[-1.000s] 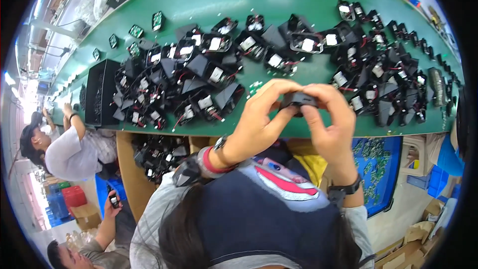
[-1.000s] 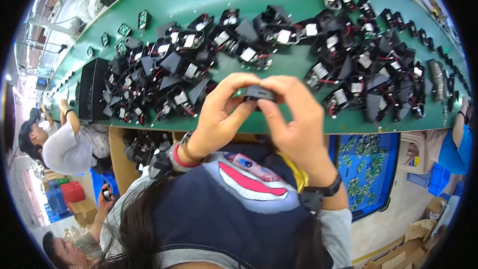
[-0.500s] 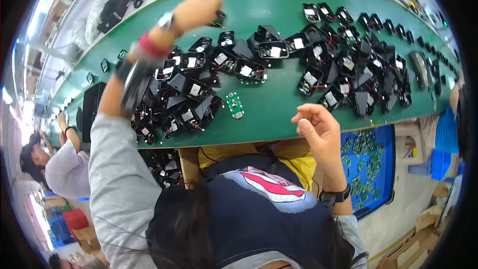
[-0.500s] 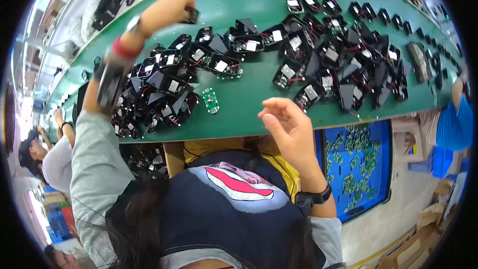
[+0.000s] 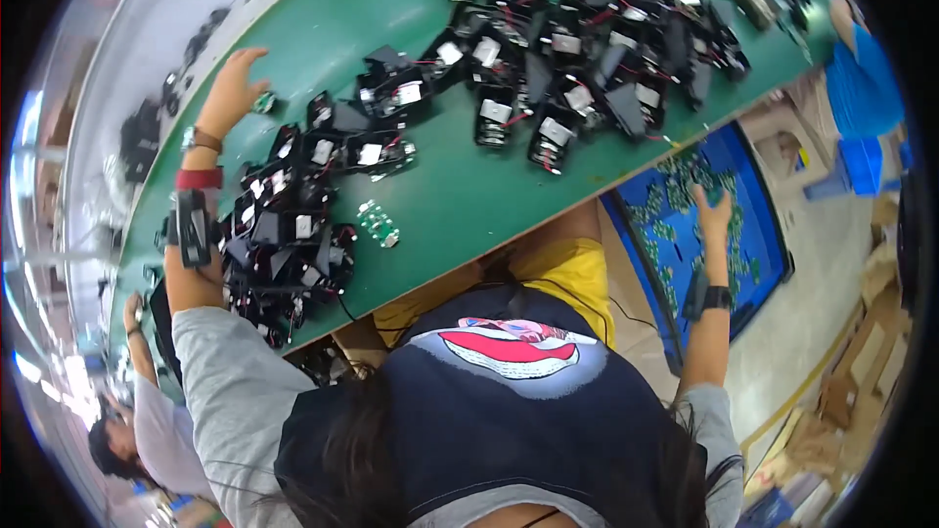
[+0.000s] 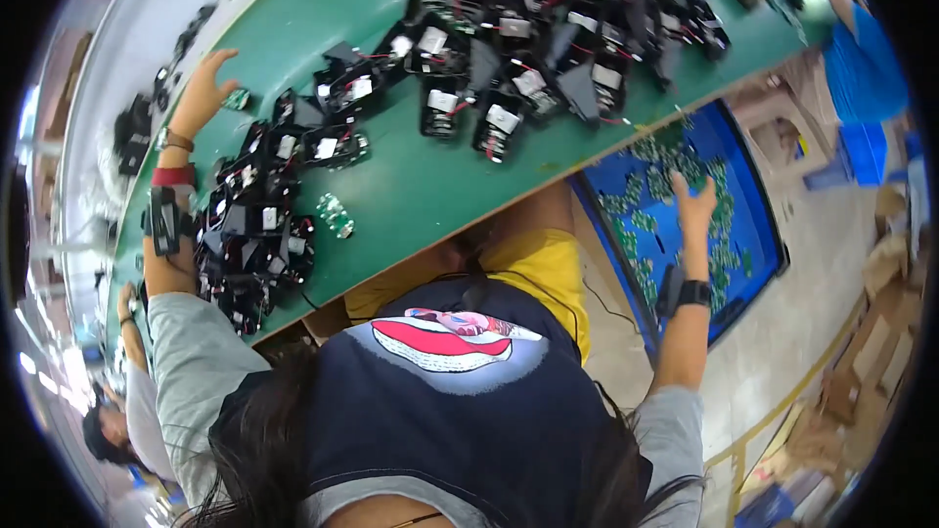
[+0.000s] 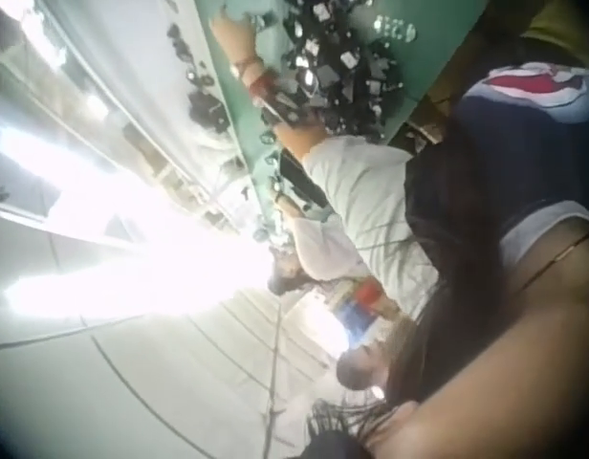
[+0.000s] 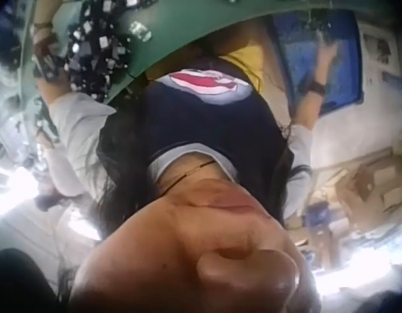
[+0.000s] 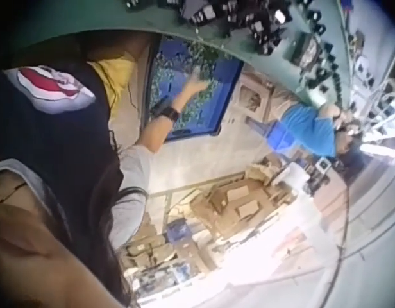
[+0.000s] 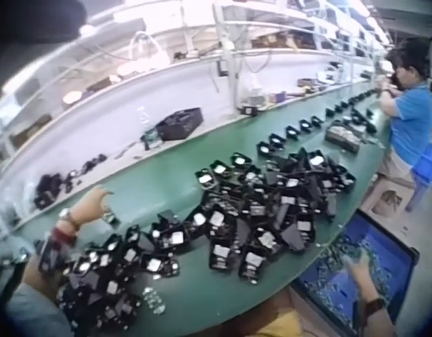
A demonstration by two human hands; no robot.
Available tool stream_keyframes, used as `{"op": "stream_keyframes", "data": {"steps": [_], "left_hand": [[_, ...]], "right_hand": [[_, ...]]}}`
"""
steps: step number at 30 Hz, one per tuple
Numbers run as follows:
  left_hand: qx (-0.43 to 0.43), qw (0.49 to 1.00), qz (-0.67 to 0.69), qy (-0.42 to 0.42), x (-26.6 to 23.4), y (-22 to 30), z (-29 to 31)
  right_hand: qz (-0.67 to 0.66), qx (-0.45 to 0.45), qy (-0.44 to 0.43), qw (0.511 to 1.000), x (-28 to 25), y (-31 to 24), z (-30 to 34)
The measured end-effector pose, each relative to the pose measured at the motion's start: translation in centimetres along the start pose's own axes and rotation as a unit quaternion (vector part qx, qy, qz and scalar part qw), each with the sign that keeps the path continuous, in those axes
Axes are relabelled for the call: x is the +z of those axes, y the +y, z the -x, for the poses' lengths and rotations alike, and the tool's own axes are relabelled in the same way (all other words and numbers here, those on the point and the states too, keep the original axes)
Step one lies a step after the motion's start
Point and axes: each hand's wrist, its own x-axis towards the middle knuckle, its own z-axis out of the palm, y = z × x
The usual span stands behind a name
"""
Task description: The person picks up a circuit board and a black plastic housing, fits the board into the housing by hand, and presses them together. They then place the assembled unit onto the table and reach for another housing.
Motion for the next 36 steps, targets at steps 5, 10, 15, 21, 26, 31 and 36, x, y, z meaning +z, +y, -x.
{"op": "stream_keyframes", "data": {"steps": [5,10,15,21,26,31,36], "left_hand": [[0.051,0.978,0.187,0.082,-2.0,18.7,8.1],[0.001,0.957,0.271,0.101,3.9,28.9,16.6],[-0.057,0.949,0.252,0.183,8.4,30.9,17.9],[-0.07,0.95,0.238,0.191,8.2,30.8,17.4],[-0.068,0.936,0.282,0.201,7.9,30.8,17.1],[-0.157,0.913,0.294,0.235,5.3,29.7,13.5],[-0.215,0.95,0.177,0.142,7.7,28.0,11.1]], "right_hand": [[-0.126,-0.033,-0.038,0.991,7.0,9.4,-10.8],[-0.071,-0.108,-0.13,0.983,15.8,1.3,-11.5],[0.014,-0.163,-0.189,0.968,18.1,-1.2,-7.9],[0.122,-0.202,-0.214,0.948,19.5,-3.4,-5.4],[0.205,-0.222,-0.21,0.93,20.8,-6.5,-3.4],[0.279,-0.26,-0.202,0.902,18.4,-4.4,-3.8],[0.365,-0.271,-0.184,0.872,16.7,-3.3,-3.9]]}}
